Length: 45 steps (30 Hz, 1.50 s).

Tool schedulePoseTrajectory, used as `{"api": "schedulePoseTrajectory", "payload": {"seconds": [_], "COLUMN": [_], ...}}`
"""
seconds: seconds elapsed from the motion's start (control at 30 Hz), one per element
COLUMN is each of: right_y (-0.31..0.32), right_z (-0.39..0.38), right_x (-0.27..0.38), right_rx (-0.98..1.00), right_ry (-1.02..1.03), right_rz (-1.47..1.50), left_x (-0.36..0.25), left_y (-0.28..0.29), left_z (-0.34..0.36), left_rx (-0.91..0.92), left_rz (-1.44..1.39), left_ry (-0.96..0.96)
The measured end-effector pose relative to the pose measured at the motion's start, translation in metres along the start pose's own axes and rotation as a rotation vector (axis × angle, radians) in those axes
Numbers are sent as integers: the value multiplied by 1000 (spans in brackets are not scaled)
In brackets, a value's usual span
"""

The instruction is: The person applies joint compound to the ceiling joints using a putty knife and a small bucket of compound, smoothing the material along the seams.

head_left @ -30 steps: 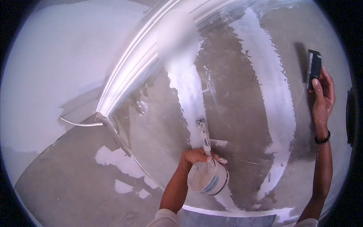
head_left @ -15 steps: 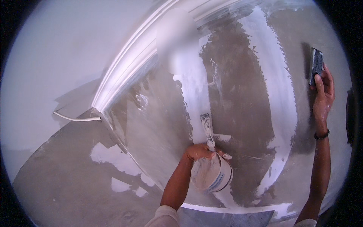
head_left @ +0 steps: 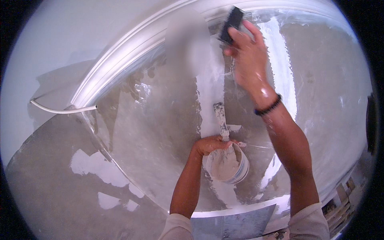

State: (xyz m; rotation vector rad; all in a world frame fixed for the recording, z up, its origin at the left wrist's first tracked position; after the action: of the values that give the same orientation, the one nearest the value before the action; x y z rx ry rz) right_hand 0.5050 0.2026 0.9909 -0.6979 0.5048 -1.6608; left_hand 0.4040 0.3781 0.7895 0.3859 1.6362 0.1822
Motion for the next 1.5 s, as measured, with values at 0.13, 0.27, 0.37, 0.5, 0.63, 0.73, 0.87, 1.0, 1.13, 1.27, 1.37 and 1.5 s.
{"api": "schedulePoseTrajectory", "payload": {"seconds": [0.13, 0.27, 0.37, 0.5, 0.63, 0.73, 0.87, 1.0, 1.13, 1.27, 1.37, 1.5], "right_y": [-62, -89, -113, -114, -108, -118, -119, -142, -135, -132, -66, -45], "right_z": [19, 30, 23, 32, 34, 35, 41, 21, 23, -21, 4, 22], "right_x": [-11, -26, -16, -15, -23, -19, -28, -36, -95, -73, -36, 28], "right_rx": [-20, -67, -157, -145, -163, -198, -155, -173, 30, 43, -6, -86], "right_ry": [36, 30, -72, -42, -8, -86, -86, -60, 538, 69, 631, 908], "right_rz": [237, 287, 312, 344, 265, 337, 352, 270, -96, -77, -695, -954], "left_x": [-3, -1, -3, -11, -12, -26, -27, 8, 28, 21, -8, -7], "left_y": [-1, -1, -1, -6, -8, -16, -16, 7, 13, 10, -7, -7], "left_z": [4, 6, 1, 0, -2, -7, -8, 6, 40, 16, 8, 8], "left_rx": [2, -8, -87, -56, -43, -61, -77, -25, -16, 93, 86, 60], "left_rz": [58, 18, 59, 20, -33, 23, 25, 26, 56, -154, -58, -47], "left_ry": [-30, 11, 44, 47, 28, 65, 95, 18, -127, -49, -75, -19]}}
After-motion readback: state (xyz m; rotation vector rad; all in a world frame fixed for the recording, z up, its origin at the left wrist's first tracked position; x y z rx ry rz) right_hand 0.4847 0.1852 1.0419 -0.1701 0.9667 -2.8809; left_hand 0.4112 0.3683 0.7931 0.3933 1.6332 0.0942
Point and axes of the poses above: each hand's wrist, its own z-axis towards the middle knuckle, its own y-axis out of the back of the hand, x = y × z, the point moved 2 cm from there along z, towards the middle knuckle, and after that the axes turned 2 degrees about -y, right-handed, at the moved point
